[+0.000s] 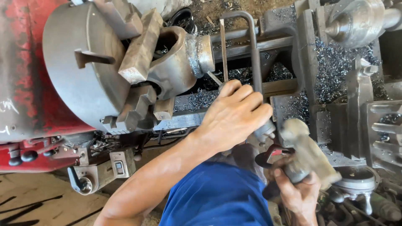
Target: The person repeatedly strikes a metal rod clamped in a lathe chuck with a hammer. The rod is held steady by hand while the hammer impacts its end. The task continues throughout the clip without visible completion.
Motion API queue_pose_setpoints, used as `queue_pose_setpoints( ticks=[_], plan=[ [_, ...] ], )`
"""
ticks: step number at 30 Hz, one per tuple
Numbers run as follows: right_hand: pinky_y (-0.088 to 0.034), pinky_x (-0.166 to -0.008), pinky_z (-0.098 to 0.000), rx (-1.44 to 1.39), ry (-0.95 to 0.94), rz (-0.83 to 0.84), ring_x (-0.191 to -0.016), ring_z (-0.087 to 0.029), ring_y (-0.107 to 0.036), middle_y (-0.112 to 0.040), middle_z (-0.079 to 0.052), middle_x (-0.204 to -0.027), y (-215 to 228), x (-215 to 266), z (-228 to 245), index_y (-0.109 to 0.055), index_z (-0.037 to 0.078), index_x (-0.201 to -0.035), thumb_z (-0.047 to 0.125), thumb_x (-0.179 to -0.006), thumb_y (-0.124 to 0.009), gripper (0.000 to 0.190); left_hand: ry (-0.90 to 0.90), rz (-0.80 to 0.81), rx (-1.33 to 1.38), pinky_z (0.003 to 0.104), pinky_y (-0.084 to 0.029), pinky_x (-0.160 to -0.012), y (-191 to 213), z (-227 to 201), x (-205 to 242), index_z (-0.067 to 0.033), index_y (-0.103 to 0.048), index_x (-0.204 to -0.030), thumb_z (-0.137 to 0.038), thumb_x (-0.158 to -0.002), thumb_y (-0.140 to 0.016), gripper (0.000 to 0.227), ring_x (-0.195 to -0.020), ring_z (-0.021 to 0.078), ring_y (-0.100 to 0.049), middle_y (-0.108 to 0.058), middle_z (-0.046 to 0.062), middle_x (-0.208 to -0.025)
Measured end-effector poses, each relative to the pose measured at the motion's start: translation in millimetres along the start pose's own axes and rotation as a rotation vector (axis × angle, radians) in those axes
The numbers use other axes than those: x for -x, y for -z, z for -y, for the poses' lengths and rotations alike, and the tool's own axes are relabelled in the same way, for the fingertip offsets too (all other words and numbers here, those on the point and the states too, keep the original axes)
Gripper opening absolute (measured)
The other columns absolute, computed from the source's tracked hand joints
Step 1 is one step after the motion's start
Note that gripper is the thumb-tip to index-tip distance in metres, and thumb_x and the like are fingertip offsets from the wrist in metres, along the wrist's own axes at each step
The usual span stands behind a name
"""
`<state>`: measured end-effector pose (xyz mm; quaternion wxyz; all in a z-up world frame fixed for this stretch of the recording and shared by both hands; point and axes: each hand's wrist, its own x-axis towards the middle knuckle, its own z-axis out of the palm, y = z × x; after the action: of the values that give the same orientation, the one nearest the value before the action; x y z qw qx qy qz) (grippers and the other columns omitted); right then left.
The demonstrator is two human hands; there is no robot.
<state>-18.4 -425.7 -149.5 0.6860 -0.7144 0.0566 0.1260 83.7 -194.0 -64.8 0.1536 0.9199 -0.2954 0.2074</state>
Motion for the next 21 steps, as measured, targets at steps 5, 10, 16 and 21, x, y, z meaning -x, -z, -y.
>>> queue_pose_setpoints(
  ticks=[5,10,16,21],
  plan=[
    [-0.049,-0.054,-0.0371,-0.341,0.147,-0.035,-0.053,-0.023,-0.055,-0.053,-0.017,-0.072,1.5,20.0,-43.3,-0.049,0.004,-0.103,0.006,-0.088,-0.066,0.022,0.008,-0.025,-0.037,0.043,-0.046,-0.088,-30.3,-1.9,3.7,-0.0113,-0.056,-0.078,0.004,-0.083,-0.072,0.023,-0.077,0.0265,-0.051,-0.049,0.005,-0.072],
    [-0.053,-0.049,-0.0386,-0.412,0.188,-0.04,-0.048,-0.02,-0.053,-0.052,-0.015,-0.069,-8.7,30.8,-58.3,-0.051,0.005,-0.099,0.002,-0.089,-0.065,0.017,0.018,0.093,0.008,0.044,-0.045,-0.092,-49.3,4.3,14.8,-0.0114,-0.06,-0.088,-0.02,-0.09,-0.072,0.014,-0.081,0.0242,-0.053,-0.057,0.005,-0.079],
    [-0.052,-0.045,-0.0343,-0.381,0.208,-0.063,-0.045,-0.019,-0.052,-0.05,-0.014,-0.065,-20.6,44.8,-51.9,-0.05,0.002,-0.093,-0.001,-0.087,-0.062,0.014,0.006,0.147,0.005,0.043,-0.046,-0.094,-43.0,16.7,16.7,-0.0125,-0.061,-0.1,-0.014,-0.076,-0.088,0.036,-0.088,0.0214,-0.056,-0.064,0.004,-0.089],
    [-0.052,-0.045,-0.0342,-0.366,0.2,-0.021,-0.046,-0.02,-0.053,-0.053,-0.015,-0.068,-24.9,47.9,-45.4,-0.052,0.001,-0.094,0.0,-0.087,-0.063,0.013,0.067,0.16,0.191,0.037,-0.043,-0.091,-16.4,30.5,7.8,-0.0168,-0.06,-0.095,-0.03,-0.075,-0.094,0.042,-0.085,0.0168,-0.058,-0.065,-0.001,-0.086]
  ],
)
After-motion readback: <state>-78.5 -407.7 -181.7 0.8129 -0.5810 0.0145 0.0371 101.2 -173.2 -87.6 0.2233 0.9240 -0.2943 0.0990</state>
